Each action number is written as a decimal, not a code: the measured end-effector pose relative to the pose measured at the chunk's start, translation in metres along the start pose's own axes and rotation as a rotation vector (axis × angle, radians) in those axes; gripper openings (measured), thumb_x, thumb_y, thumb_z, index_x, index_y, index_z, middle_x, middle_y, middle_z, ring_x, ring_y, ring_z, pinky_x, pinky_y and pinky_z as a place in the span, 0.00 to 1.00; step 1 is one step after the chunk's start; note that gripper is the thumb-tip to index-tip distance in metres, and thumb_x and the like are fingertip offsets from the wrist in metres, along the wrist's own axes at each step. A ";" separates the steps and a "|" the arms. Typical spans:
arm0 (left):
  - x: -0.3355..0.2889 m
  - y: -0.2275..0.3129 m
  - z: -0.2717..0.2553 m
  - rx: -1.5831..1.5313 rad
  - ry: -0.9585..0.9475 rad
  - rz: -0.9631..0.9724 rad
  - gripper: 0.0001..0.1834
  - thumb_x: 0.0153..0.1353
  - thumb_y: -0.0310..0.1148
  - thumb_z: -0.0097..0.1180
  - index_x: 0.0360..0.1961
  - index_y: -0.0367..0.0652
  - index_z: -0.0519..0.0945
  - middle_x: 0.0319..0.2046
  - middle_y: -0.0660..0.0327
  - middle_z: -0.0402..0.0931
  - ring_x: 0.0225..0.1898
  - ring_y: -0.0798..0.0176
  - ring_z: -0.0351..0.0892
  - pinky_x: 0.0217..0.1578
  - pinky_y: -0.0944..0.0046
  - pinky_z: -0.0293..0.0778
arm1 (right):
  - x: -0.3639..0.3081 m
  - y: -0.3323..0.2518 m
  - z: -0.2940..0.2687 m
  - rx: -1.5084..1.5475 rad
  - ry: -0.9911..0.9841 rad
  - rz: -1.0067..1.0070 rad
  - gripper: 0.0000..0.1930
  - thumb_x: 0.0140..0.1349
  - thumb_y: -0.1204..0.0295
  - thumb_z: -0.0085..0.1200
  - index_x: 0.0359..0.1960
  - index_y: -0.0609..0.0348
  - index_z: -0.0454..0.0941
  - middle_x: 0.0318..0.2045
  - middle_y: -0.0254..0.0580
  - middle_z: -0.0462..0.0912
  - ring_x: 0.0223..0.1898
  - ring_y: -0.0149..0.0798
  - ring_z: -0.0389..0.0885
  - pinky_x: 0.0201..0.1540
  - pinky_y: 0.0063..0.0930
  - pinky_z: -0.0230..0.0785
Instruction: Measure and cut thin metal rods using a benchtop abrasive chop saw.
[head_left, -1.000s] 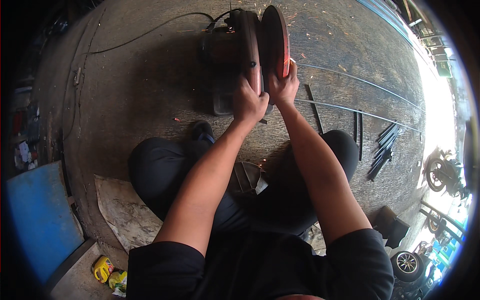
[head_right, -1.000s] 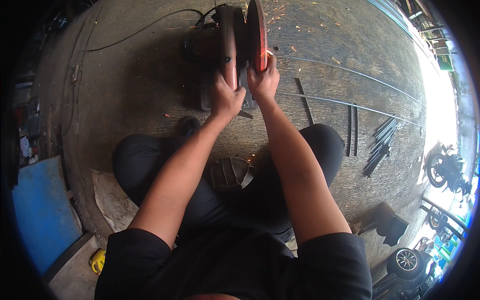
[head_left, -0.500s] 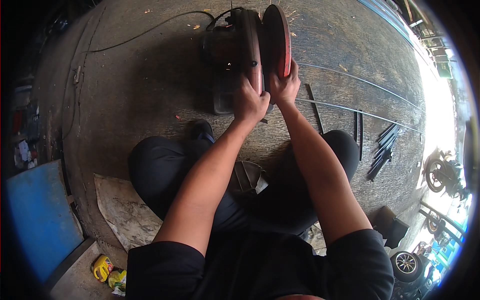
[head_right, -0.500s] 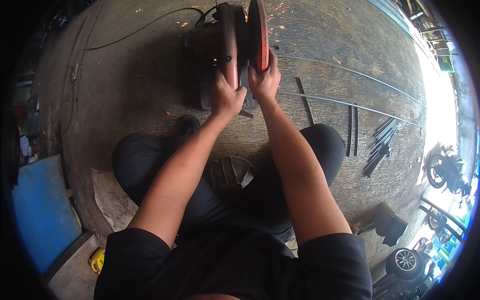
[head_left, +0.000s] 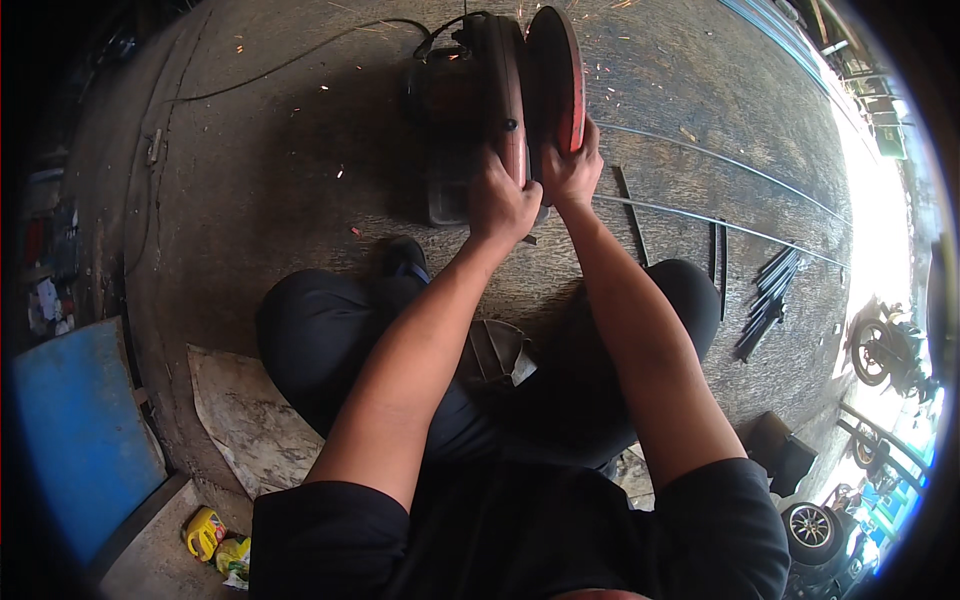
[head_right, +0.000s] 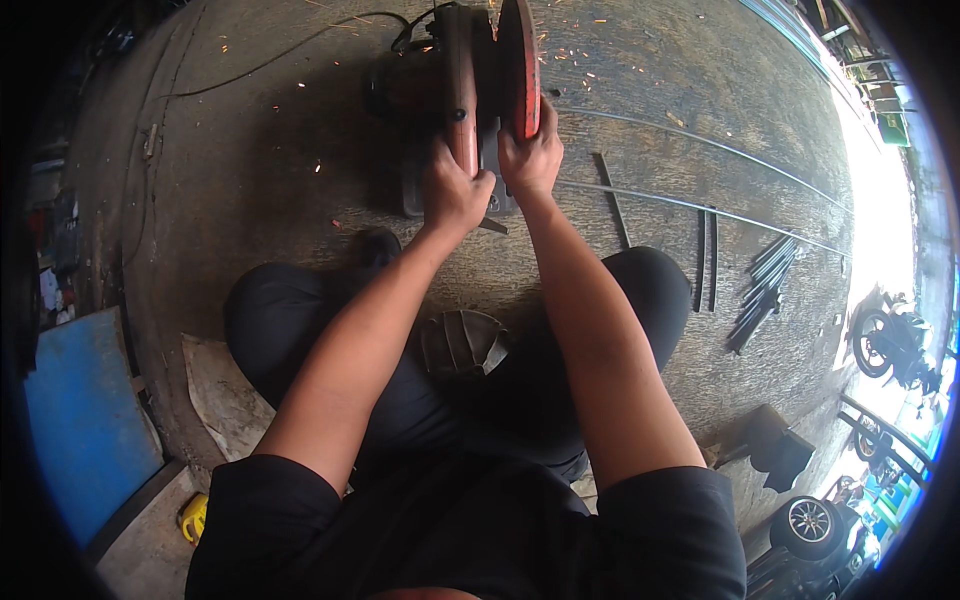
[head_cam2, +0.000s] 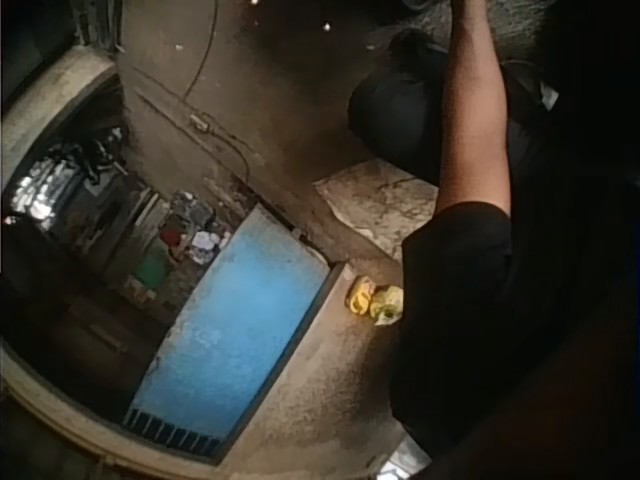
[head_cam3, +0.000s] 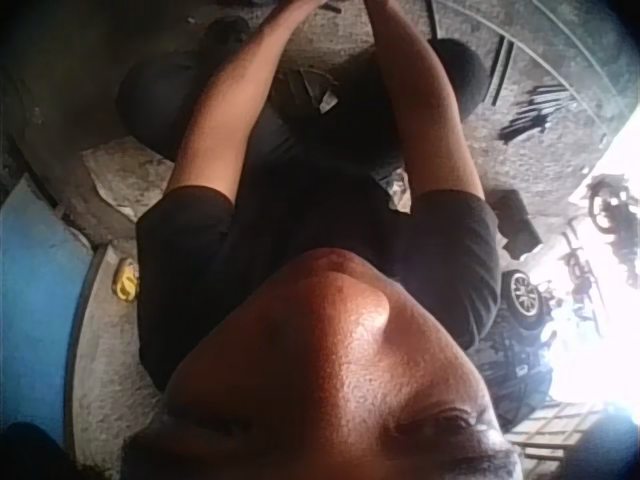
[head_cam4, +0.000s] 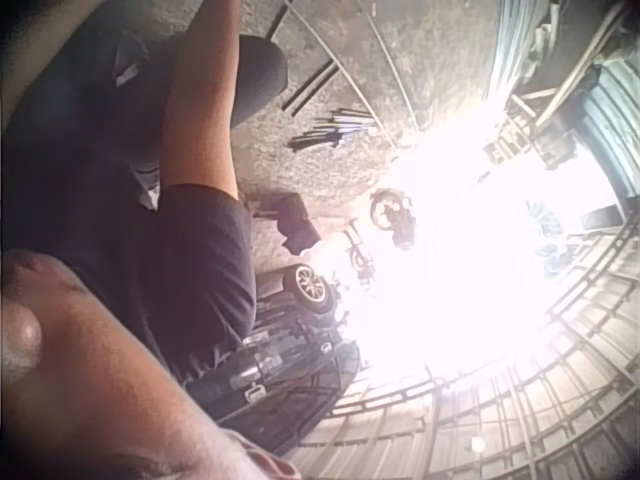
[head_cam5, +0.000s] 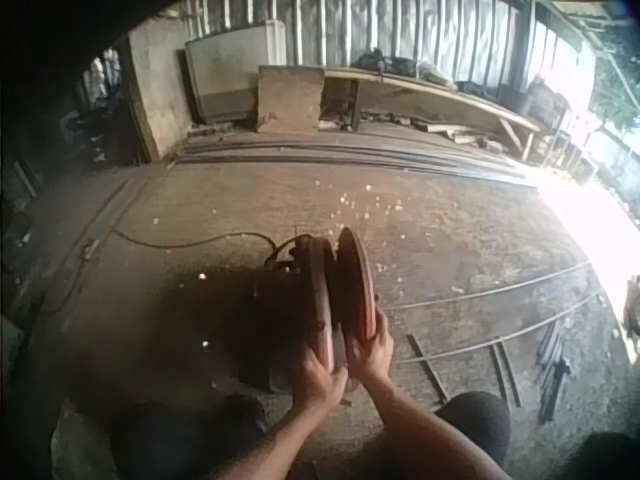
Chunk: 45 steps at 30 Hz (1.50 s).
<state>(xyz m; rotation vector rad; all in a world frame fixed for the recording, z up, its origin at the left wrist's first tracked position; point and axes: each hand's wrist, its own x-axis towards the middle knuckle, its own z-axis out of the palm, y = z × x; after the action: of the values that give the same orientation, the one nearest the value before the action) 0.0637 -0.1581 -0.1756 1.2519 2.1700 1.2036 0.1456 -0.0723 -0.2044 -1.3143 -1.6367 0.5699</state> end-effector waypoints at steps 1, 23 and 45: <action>0.000 0.000 0.000 -0.004 -0.005 -0.006 0.35 0.44 0.29 0.61 0.54 0.26 0.63 0.41 0.34 0.73 0.43 0.34 0.76 0.46 0.48 0.74 | 0.000 0.000 0.000 0.004 -0.006 0.010 0.27 0.53 0.67 0.58 0.55 0.56 0.67 0.40 0.58 0.80 0.40 0.63 0.79 0.41 0.48 0.73; -0.001 -0.002 0.001 -0.001 -0.008 0.011 0.36 0.44 0.29 0.61 0.54 0.25 0.62 0.42 0.33 0.72 0.44 0.34 0.75 0.47 0.48 0.73 | -0.001 0.007 0.003 0.021 0.010 -0.007 0.28 0.54 0.60 0.58 0.56 0.54 0.67 0.40 0.59 0.81 0.42 0.64 0.79 0.44 0.49 0.72; -0.001 -0.003 0.002 -0.025 0.045 0.037 0.34 0.44 0.28 0.60 0.54 0.30 0.64 0.37 0.35 0.76 0.41 0.33 0.77 0.41 0.46 0.75 | -0.002 0.006 0.002 -0.018 -0.010 -0.002 0.28 0.52 0.66 0.58 0.55 0.56 0.66 0.42 0.56 0.79 0.40 0.62 0.79 0.41 0.48 0.72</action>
<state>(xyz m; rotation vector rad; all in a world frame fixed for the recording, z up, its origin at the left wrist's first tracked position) 0.0641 -0.1587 -0.1797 1.2712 2.1651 1.2815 0.1469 -0.0716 -0.2114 -1.3254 -1.6543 0.5621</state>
